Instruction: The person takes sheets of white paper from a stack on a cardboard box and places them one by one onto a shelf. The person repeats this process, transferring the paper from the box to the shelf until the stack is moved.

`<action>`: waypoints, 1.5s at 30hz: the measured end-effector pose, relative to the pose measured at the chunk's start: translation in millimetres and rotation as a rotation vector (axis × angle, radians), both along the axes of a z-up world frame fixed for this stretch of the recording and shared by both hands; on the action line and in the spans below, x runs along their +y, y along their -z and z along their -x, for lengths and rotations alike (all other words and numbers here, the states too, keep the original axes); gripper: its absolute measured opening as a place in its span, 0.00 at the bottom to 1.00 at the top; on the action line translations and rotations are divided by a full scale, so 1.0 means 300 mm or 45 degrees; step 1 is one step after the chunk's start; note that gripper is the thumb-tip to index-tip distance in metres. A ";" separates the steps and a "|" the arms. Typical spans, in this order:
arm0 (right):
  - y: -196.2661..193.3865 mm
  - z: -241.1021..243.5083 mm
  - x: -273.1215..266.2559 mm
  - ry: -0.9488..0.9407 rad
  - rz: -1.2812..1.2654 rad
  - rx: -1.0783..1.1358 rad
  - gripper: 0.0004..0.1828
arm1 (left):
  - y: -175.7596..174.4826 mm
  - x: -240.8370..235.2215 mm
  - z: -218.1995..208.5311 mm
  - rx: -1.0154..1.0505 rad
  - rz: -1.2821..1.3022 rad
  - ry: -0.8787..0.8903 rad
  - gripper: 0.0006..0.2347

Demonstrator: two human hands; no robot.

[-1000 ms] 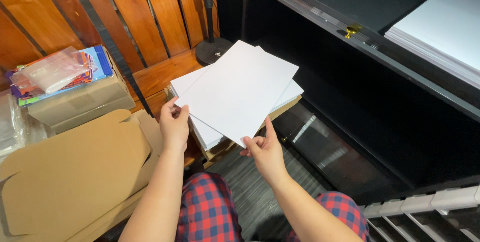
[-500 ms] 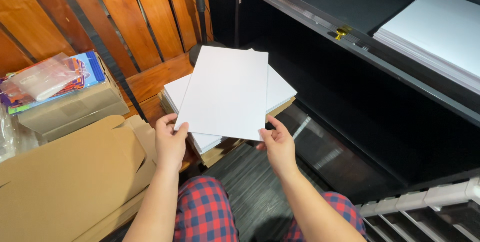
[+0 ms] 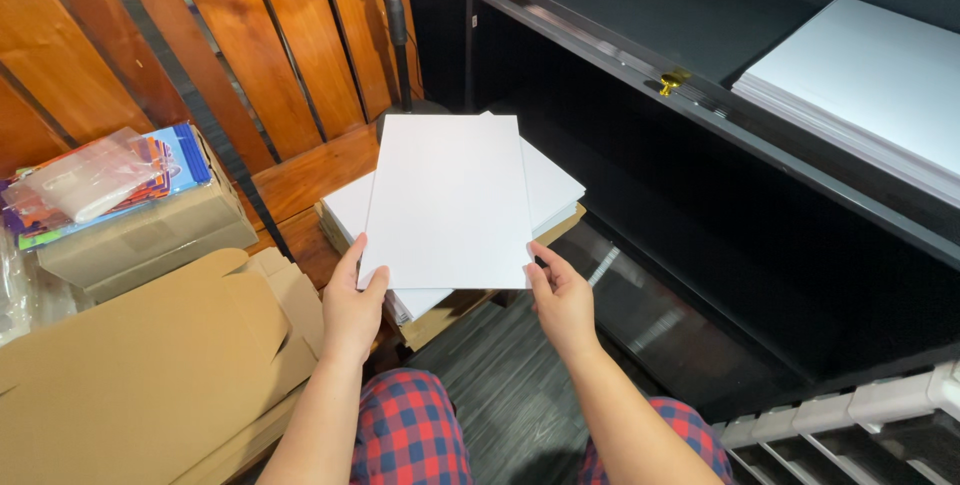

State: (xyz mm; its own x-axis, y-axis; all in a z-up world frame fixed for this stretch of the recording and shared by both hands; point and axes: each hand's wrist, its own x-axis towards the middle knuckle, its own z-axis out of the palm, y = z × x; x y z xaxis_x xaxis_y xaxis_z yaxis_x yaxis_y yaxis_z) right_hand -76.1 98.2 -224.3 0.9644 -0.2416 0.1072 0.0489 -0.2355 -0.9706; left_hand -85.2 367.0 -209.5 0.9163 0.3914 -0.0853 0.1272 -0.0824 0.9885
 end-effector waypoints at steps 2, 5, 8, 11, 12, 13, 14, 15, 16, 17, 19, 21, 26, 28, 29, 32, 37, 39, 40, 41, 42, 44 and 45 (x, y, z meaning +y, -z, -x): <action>0.013 -0.011 -0.009 -0.010 0.008 0.004 0.20 | 0.006 -0.001 0.004 -0.018 0.001 0.003 0.26; 0.023 -0.024 -0.023 -0.031 0.016 0.016 0.20 | 0.007 -0.010 0.014 -0.061 0.016 -0.002 0.26; -0.002 -0.012 -0.020 -0.043 0.015 0.028 0.21 | -0.027 -0.030 0.036 -0.095 0.039 -0.016 0.25; -0.018 -0.001 -0.014 -0.043 0.016 0.030 0.21 | -0.038 -0.041 0.049 -0.100 0.044 -0.031 0.25; -0.020 0.000 -0.013 -0.043 0.017 0.027 0.21 | -0.036 -0.043 0.051 -0.095 0.038 -0.038 0.25; -0.020 -0.001 -0.013 -0.042 0.017 0.025 0.21 | -0.039 -0.046 0.054 -0.097 0.038 -0.037 0.25; -0.019 0.000 -0.012 -0.041 0.016 0.034 0.21 | -0.041 -0.049 0.059 -0.105 0.027 -0.041 0.25; -0.018 0.001 -0.012 -0.039 0.014 0.043 0.21 | -0.043 -0.052 0.063 -0.113 0.016 -0.045 0.24; -0.017 0.000 -0.012 -0.039 0.015 0.042 0.21 | -0.044 -0.055 0.065 -0.114 0.017 -0.045 0.24; -0.015 -0.001 -0.012 -0.036 0.011 0.042 0.21 | -0.045 -0.058 0.067 -0.123 0.018 -0.051 0.24; -0.023 0.003 -0.009 -0.034 0.007 0.042 0.21 | -0.049 -0.064 0.073 -0.132 0.020 -0.058 0.24; -0.043 0.012 -0.003 -0.033 -0.022 0.075 0.21 | -0.058 -0.069 0.077 -0.147 0.015 -0.066 0.24; -0.046 0.006 -0.012 -0.050 -0.057 0.082 0.21 | -0.048 -0.064 0.070 -0.121 0.033 -0.084 0.25; -0.061 0.012 -0.017 -0.063 -0.079 0.083 0.22 | -0.032 -0.055 0.061 -0.110 0.043 -0.090 0.25; -0.068 0.015 -0.022 -0.092 -0.132 0.092 0.23 | -0.019 -0.048 0.054 -0.084 0.051 -0.104 0.25; -0.062 0.009 -0.035 -0.135 -0.208 0.126 0.26 | -0.008 -0.044 0.049 -0.064 0.061 -0.127 0.25; -0.035 0.002 -0.044 -0.150 -0.316 0.177 0.30 | -0.010 -0.043 0.051 -0.086 0.089 -0.138 0.24; -0.037 0.003 -0.043 -0.168 -0.405 0.194 0.28 | -0.014 -0.041 0.050 -0.094 0.092 -0.135 0.24; -0.029 -0.002 -0.044 -0.168 -0.406 0.191 0.28 | -0.017 -0.040 0.050 -0.097 0.091 -0.134 0.24; -0.020 -0.007 -0.045 -0.184 -0.469 0.203 0.28 | -0.021 -0.040 0.050 -0.093 0.086 -0.137 0.24; -0.011 -0.010 -0.045 -0.201 -0.533 0.216 0.28 | -0.024 -0.039 0.051 -0.089 0.079 -0.140 0.23; -0.016 -0.010 -0.047 -0.205 -0.557 0.218 0.28 | -0.047 -0.049 0.064 -0.091 0.075 -0.147 0.24; -0.018 -0.010 -0.047 -0.211 -0.579 0.224 0.28 | -0.059 -0.053 0.070 -0.090 0.072 -0.156 0.24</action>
State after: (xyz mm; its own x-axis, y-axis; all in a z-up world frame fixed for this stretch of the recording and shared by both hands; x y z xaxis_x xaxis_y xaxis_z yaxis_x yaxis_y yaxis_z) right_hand -73.2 84.1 -218.9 0.9877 -0.0687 -0.1402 -0.1231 0.2092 -0.9701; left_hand -106.1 351.0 -191.9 0.8665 0.4970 -0.0472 0.0625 -0.0142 0.9979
